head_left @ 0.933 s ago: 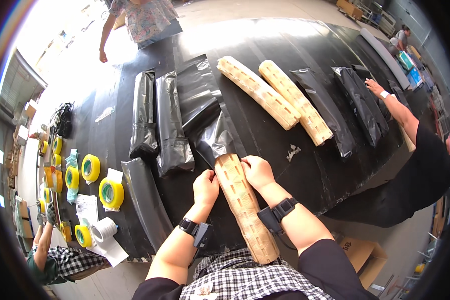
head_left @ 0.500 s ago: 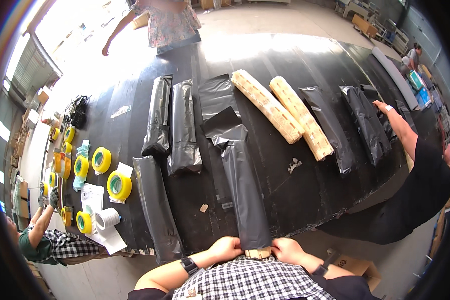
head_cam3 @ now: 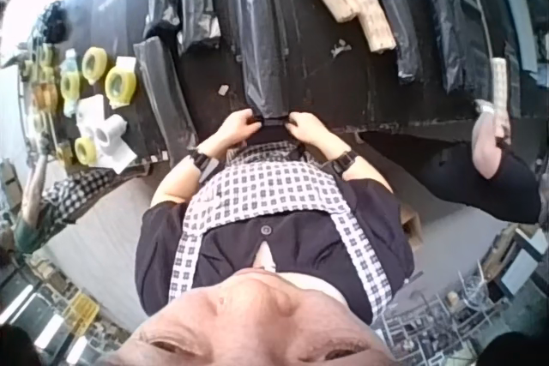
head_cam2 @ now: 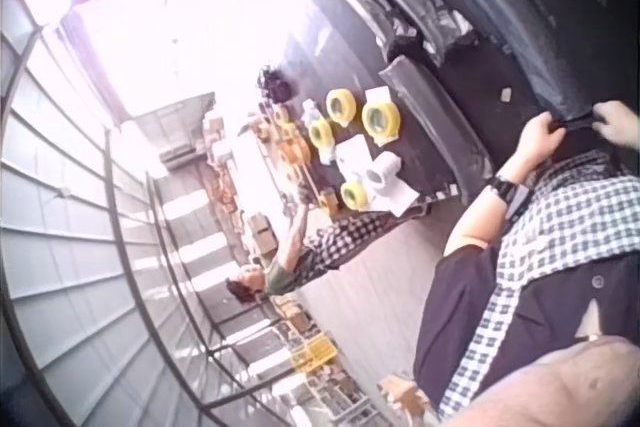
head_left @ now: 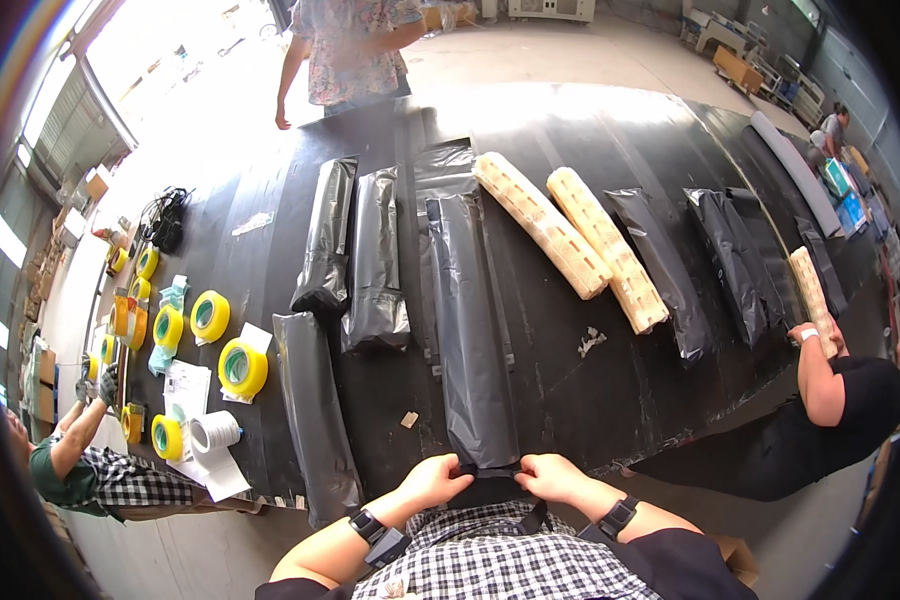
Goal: Wrapping wooden rollers in black plastic film for packaging.
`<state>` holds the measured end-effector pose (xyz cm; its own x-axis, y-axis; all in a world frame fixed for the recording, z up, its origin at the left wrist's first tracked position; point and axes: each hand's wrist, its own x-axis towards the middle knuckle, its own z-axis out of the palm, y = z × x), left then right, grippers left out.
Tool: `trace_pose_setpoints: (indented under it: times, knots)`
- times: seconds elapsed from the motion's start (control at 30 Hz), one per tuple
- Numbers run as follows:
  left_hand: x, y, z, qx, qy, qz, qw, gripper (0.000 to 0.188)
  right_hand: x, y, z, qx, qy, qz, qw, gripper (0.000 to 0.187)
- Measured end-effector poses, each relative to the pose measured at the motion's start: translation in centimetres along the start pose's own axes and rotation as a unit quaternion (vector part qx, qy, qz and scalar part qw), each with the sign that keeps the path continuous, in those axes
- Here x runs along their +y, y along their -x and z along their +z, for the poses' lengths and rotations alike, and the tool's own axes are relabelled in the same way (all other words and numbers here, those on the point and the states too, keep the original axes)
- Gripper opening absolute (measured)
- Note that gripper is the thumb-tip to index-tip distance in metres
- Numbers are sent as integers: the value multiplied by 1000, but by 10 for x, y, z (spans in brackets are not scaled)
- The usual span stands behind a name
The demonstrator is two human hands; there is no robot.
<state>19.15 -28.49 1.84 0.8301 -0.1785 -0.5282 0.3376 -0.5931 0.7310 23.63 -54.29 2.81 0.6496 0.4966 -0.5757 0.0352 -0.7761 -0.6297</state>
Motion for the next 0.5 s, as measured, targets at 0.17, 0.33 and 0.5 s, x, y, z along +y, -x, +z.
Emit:
trace_pose_setpoints:
  times: [0.17,0.33,0.5]
  knots:
    - [-1,-6,-2,-5,66,-23,998,25,-13,-11,-4,16,1,-3,1000,28]
    - [-30,9,-3,-11,317,-133,939,10,-4,23,-8,90,274,65,955,24]
    - [-37,21,20,-7,475,-112,873,11,-49,14,30,173,-38,-278,944,15]
